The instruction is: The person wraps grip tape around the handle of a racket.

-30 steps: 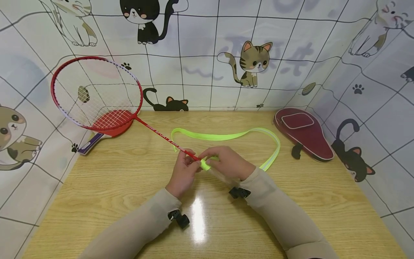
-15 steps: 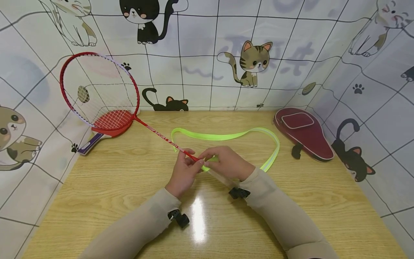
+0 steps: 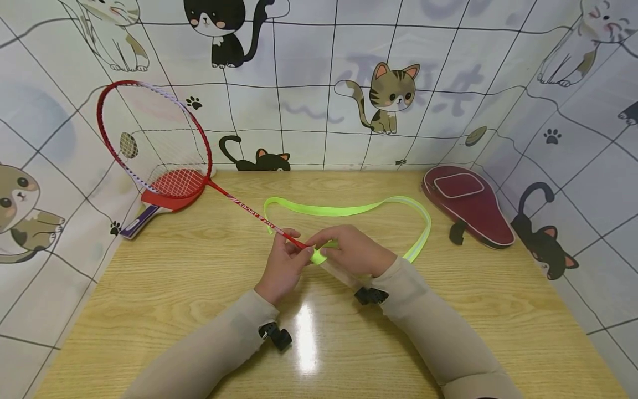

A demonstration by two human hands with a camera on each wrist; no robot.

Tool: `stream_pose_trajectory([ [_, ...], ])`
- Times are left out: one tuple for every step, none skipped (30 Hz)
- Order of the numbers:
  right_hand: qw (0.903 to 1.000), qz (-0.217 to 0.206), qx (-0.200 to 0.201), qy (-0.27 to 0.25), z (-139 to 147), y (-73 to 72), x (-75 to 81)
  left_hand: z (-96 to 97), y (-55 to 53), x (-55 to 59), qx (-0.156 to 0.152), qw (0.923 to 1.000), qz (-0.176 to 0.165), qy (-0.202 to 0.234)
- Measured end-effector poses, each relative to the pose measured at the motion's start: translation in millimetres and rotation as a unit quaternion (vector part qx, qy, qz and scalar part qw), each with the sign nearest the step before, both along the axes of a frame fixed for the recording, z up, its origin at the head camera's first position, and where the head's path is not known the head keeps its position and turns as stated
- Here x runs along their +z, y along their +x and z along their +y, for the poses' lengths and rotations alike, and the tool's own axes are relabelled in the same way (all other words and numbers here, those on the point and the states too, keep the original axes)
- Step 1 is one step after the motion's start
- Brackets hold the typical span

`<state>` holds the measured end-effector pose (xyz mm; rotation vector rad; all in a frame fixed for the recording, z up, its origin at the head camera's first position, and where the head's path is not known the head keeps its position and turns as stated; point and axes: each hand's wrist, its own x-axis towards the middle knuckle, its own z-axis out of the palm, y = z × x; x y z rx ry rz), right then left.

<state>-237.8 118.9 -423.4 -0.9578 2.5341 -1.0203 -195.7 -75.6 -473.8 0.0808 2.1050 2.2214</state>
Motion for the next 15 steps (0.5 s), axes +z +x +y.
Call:
stream_pose_trajectory([
  [1.0000, 0.000, 0.001, 0.001, 0.3, -0.2, -0.1, 0.0, 0.3, 0.6, 0.000, 1.0000, 0.000, 0.001],
  [1.0000, 0.001, 0.003, 0.000, 0.4, -0.2, 0.1, 0.0, 0.4, 0.7, 0.000, 1.0000, 0.001, 0.002],
  [1.0000, 0.001, 0.004, 0.000, 0.6, -0.5, -0.3, -0.1, 0.3, 0.4, -0.001, 1.0000, 0.003, 0.001],
  [1.0000, 0.001, 0.004, 0.000, 0.7, -0.8, -0.8, -0.3, 0.2, 0.0, -0.001, 1.0000, 0.004, -0.001],
  [1.0000, 0.000, 0.005, -0.001, 0.7, -1.0, -0.9, -0.3, 0.2, 0.1, 0.000, 1.0000, 0.005, -0.001],
  [1.0000, 0.000, 0.006, -0.002, 0.8, -1.1, -1.1, -0.4, 0.1, -0.1, 0.000, 1.0000, 0.007, -0.003],
  [1.0000, -0.001, 0.007, -0.004, 0.9, -1.2, -1.2, -0.4, 0.2, 0.3, 0.001, 1.0000, 0.008, -0.004],
  [1.0000, -0.003, 0.008, -0.005, 1.0, -1.2, -1.2, -0.6, 0.1, 0.2, 0.000, 0.9999, 0.010, -0.007],
  [0.9999, -0.004, 0.009, -0.006, 1.2, -1.3, -1.5, -0.7, 0.0, 0.1, 0.000, 0.9999, 0.012, -0.009],
  [0.9999, -0.007, 0.011, -0.007, 1.4, -1.3, -1.4, -0.8, 0.1, 0.5, 0.000, 0.9999, 0.013, -0.011],
  [0.9998, -0.012, 0.013, -0.007, 1.5, -1.2, -1.3, -0.9, 0.4, 1.3, 0.000, 0.9998, 0.014, -0.012],
  [0.9997, -0.016, 0.016, -0.008, 1.8, -1.2, -1.1, -1.0, 0.5, 1.5, -0.001, 0.9998, 0.014, -0.012],
  [0.9996, -0.020, 0.020, -0.009, 1.9, -1.1, -0.8, -1.1, 0.4, 1.6, -0.003, 0.9998, 0.015, -0.011],
  [0.9994, -0.024, 0.024, -0.010, 2.1, -1.0, -0.7, -1.3, 0.2, 1.5, -0.004, 0.9998, 0.016, -0.010],
  [0.9992, -0.027, 0.028, -0.011, 2.1, -1.2, -0.8, -1.5, 0.1, 1.7, -0.005, 0.9998, 0.016, -0.009],
])
